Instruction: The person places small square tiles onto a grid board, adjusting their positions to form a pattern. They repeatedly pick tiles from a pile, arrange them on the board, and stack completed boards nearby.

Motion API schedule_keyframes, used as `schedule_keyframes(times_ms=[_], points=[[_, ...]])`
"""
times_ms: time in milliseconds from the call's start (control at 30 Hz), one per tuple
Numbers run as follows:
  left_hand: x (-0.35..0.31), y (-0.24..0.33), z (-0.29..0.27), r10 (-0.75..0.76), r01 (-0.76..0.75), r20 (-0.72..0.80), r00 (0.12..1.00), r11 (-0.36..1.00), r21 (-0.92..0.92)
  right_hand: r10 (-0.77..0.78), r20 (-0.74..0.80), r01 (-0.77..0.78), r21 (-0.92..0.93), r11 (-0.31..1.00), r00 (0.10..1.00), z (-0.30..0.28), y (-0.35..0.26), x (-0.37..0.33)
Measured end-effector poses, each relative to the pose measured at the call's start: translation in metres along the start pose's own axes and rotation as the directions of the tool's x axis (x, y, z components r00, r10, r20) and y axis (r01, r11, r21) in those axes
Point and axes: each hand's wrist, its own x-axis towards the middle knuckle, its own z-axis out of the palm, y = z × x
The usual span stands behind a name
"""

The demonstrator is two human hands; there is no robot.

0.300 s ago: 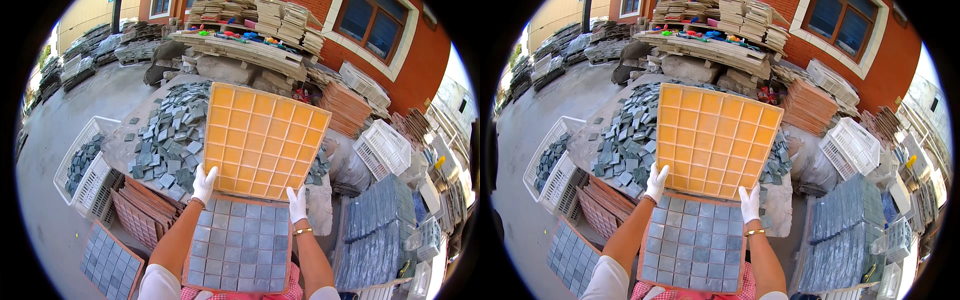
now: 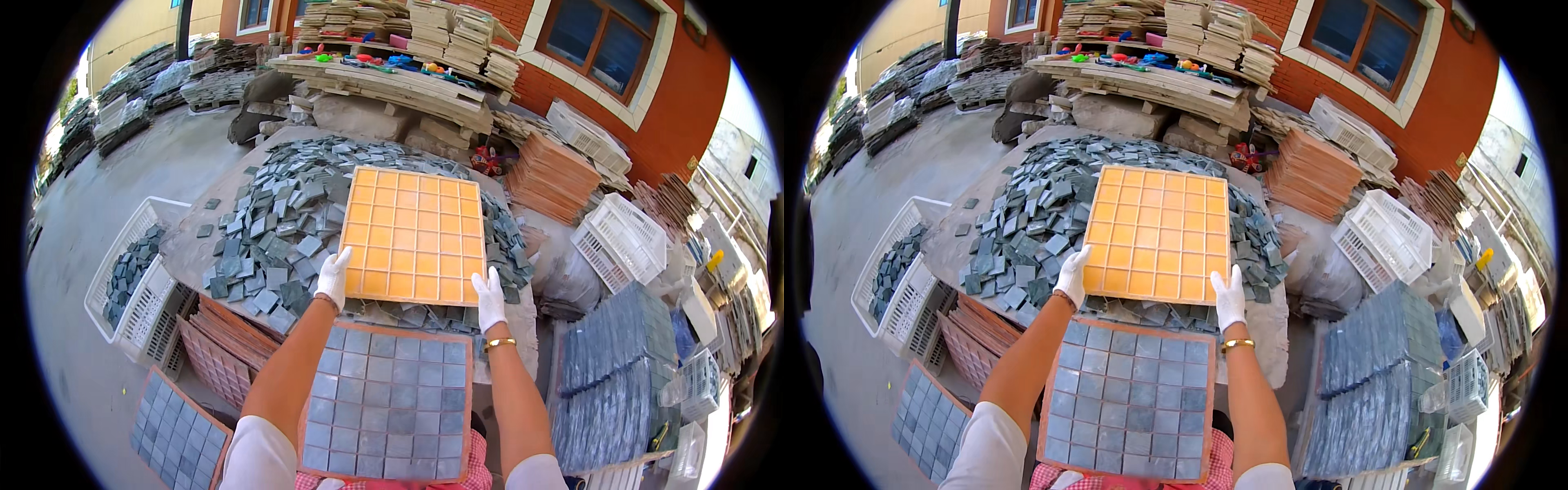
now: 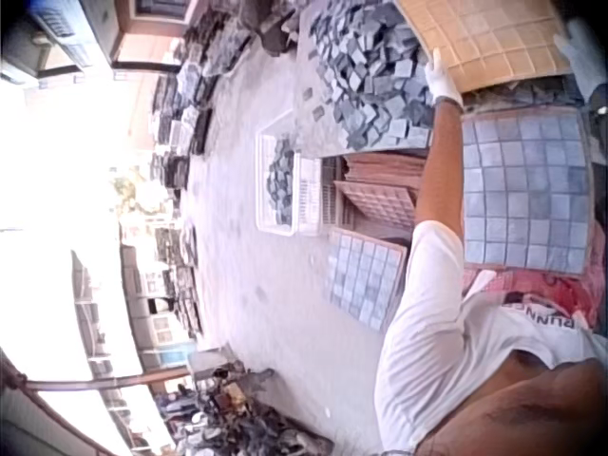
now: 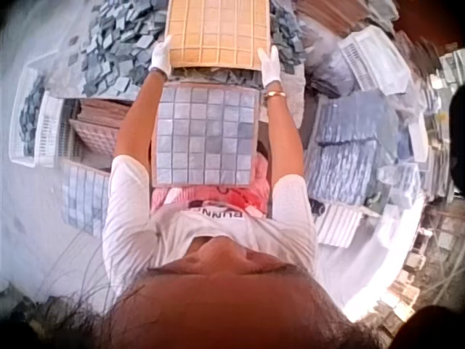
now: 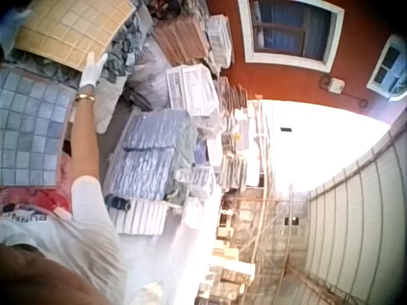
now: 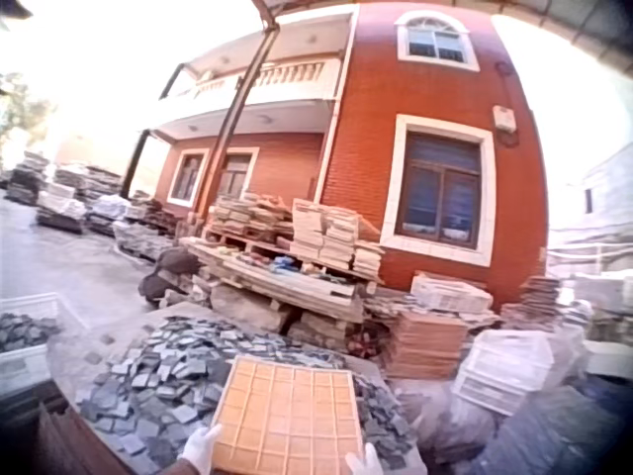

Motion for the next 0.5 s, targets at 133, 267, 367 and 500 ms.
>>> schedule_keyframes(times_ms=[133, 267, 367, 500], points=[[-0.010, -0.006, -0.006, 0.091, -0.108, 0.176, 0.980, 0.990, 0.091, -0.081, 0.037, 0.089, -0.398, 0.913, 0.996, -0.002, -0.005, -0.014], [-0.078, 0.012, -0.008, 0.504, -0.663, 0.515, 0.693, 0.167, 0.730, -0.508, 0.352, 0.598, -0.640, 0.481, 0.786, 0.011, 0.010, -0.075], [-0.130, 0.004, -0.016, 0.111, -0.793, 0.808, 0.578, -0.155, 0.589, -0.271, 0.586, 0.644, -0.661, 0.386, 0.764, 0.024, 0.016, -0.139], [-0.172, -0.024, -0.033, -0.038, -0.754, 0.786, 0.617, -0.312, 0.577, -0.196, 0.758, 0.760, -0.523, 0.385, 0.621, 0.055, 0.003, -0.216]])
